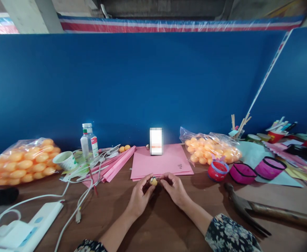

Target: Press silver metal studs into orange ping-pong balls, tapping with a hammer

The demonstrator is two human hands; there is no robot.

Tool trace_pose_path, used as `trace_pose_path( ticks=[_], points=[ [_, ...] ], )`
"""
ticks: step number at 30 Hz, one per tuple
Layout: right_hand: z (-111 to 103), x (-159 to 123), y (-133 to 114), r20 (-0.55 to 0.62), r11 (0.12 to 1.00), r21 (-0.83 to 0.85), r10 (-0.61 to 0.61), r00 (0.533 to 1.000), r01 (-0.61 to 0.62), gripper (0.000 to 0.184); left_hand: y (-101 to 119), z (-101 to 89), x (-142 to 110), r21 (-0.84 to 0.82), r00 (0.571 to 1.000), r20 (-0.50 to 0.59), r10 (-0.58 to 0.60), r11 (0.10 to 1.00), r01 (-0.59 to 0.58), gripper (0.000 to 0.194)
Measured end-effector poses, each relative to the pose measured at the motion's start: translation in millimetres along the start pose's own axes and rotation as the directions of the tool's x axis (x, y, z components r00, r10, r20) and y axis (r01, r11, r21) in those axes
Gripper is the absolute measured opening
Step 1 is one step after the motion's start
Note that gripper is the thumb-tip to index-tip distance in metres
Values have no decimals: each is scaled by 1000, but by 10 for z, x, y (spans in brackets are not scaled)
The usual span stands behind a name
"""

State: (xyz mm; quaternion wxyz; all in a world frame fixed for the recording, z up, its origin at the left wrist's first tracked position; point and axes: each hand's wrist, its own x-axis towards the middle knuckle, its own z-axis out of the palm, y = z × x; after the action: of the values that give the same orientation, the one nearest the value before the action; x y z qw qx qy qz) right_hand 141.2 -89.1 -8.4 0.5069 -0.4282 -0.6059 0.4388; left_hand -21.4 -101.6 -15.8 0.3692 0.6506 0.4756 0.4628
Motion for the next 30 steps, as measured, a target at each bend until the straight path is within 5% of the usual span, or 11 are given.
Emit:
trace_pose_path(
  ticks=[14,23,30],
  points=[
    [20,-7,25,-33,1000,0,-31,999,31,12,-42,0,17,-5,1000,-18,12,1000,-12,43],
    [39,-18,-18,-1,988,138,71,997,-70,10,-15,8,15,-86,1000,4,-21,996,22,40],
    [77,8,-71,14,997,55,50,999,-50,7,-55,17,5,-83,1000,-8,13,996,-14,38]
  ],
)
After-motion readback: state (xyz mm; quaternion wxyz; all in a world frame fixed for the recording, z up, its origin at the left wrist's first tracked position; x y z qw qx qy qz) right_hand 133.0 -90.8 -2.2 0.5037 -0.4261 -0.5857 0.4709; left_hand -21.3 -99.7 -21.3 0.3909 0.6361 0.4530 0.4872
